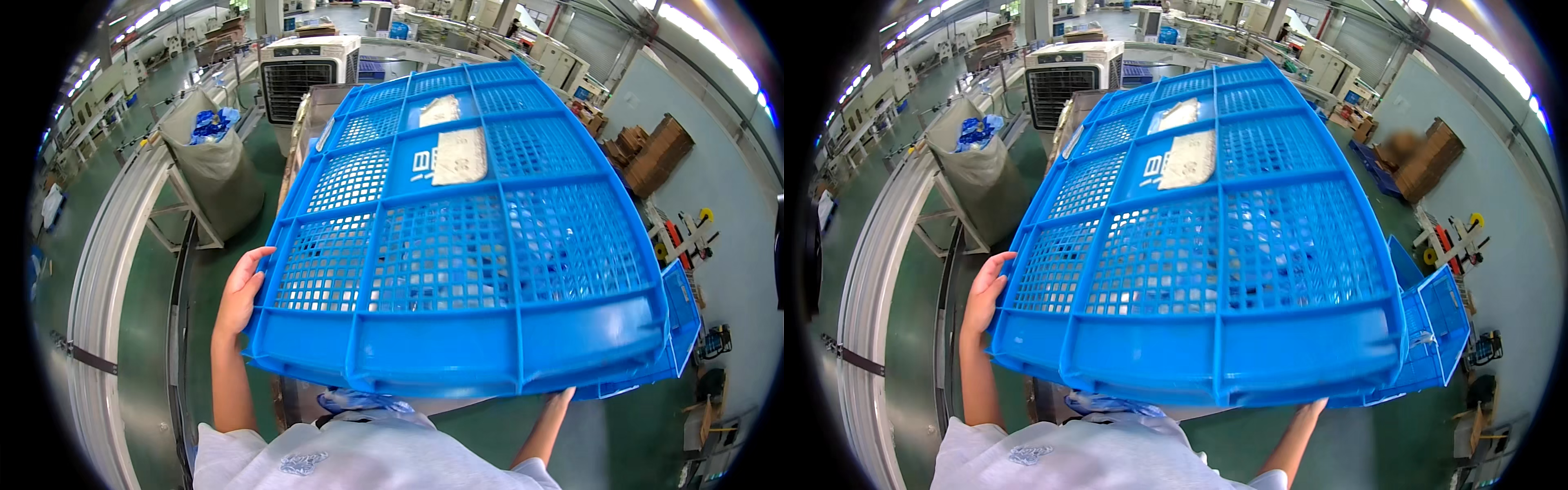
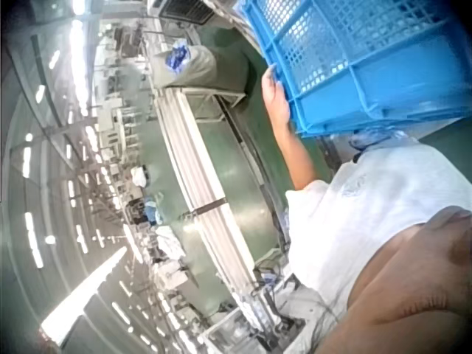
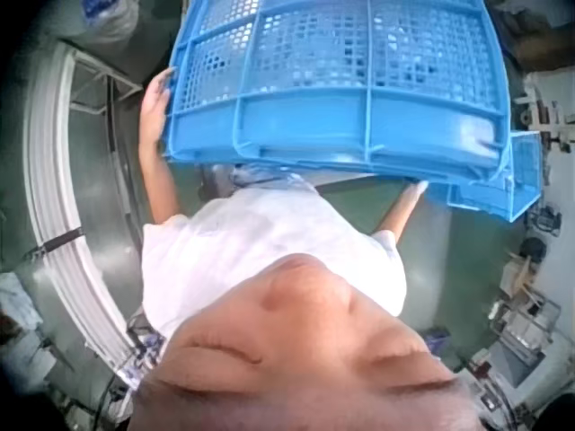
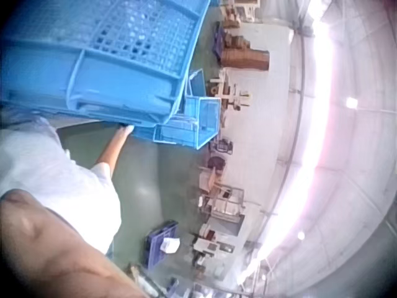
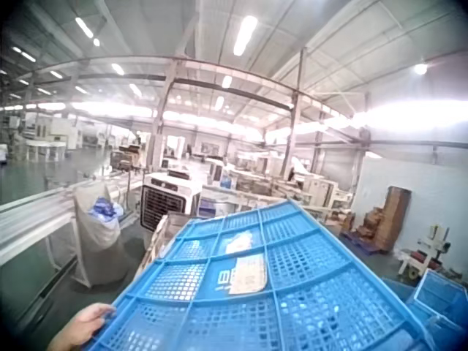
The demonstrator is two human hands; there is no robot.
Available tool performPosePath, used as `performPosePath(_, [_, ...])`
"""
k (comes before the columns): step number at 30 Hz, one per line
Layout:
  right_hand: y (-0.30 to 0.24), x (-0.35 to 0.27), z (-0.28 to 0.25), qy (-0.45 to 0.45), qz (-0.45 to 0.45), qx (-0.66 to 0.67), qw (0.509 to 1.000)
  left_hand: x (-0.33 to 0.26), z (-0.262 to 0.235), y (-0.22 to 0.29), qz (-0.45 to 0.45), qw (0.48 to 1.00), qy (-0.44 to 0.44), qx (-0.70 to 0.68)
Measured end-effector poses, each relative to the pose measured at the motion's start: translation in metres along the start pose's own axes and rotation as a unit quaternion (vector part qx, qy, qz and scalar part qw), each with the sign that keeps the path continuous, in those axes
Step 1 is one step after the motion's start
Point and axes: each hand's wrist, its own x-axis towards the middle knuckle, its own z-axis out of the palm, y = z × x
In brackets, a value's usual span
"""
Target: The person unpacks multi-roll toilet paper packages from blue crates, opens the plastic wrap, and places individual rolls onto a conveyor belt. The person repeats this process for multiple packages, discarding empty plastic wrappers into a nearby bin.
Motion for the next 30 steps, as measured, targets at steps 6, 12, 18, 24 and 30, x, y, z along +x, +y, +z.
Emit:
performPosePath(6, [-0.024,0.041,0.030,-0.057,-0.025,0.001,0.998,0.018,0.002,-0.035,0.045,0.998,0.038,0.026])
performPosePath(12, [-0.052,0.078,0.059,-0.104,-0.063,0.005,0.993,0.040,0.019,-0.062,0.034,0.999,0.029,-0.013])
performPosePath(18, [-0.124,0.095,0.100,-0.041,-0.118,-0.081,0.989,0.085,0.101,-0.105,0.117,0.989,0.034,0.089])
performPosePath(24, [-0.098,0.001,0.170,0.105,-0.286,-0.218,0.927,0.099,0.216,-0.055,0.019,0.974,-0.112,-0.194])
performPosePath(30, [-0.038,-0.076,0.192,0.063,-0.351,-0.271,0.894,-0.054,0.150,-0.175,0.022,0.989,-0.047,0.141])
